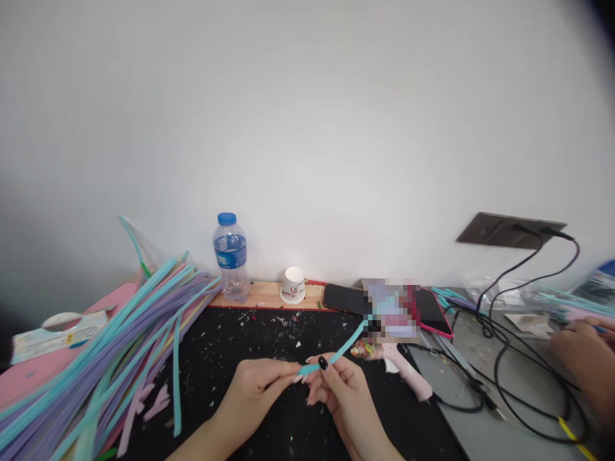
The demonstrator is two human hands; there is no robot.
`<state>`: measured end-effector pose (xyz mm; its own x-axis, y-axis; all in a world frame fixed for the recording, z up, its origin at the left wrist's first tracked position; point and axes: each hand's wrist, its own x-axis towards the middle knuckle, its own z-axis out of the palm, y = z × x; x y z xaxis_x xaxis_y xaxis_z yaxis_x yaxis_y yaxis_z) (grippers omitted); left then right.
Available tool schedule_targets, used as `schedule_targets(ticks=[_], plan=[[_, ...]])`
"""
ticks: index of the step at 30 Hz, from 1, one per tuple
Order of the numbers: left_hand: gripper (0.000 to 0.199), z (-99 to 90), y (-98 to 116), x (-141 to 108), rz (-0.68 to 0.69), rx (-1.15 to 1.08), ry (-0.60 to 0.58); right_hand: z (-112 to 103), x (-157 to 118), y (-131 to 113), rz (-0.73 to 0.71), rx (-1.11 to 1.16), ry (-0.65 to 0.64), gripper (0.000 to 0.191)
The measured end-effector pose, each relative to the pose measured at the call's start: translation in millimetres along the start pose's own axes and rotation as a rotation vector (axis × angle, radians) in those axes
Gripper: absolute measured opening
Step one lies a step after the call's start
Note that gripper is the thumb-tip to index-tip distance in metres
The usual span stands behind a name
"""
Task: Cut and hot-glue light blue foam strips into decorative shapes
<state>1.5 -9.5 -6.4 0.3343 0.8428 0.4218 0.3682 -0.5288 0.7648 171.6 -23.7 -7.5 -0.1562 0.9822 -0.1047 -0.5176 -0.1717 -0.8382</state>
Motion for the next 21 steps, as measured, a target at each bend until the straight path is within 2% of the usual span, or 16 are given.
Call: schedule_targets(ticks=[10,14,21], plan=[[0.015,-0.4,0.6,2.5,-0.035,0.005,-0.015,-0.5,0.3,-0.6,-0.034,-0.115,0.071,0.02],[0.016,-0.4,-1.3,2.0,-0.056,0.02,0.02,-2.2,0.3,-0.2,-0.043,-0.108,0.062,0.019],[0.012,-0.6,-2.5,1.8,0.04,0.073,0.052,-0.1,-0.1,-1.6,-0.042,-0.071,0.062,0.018]])
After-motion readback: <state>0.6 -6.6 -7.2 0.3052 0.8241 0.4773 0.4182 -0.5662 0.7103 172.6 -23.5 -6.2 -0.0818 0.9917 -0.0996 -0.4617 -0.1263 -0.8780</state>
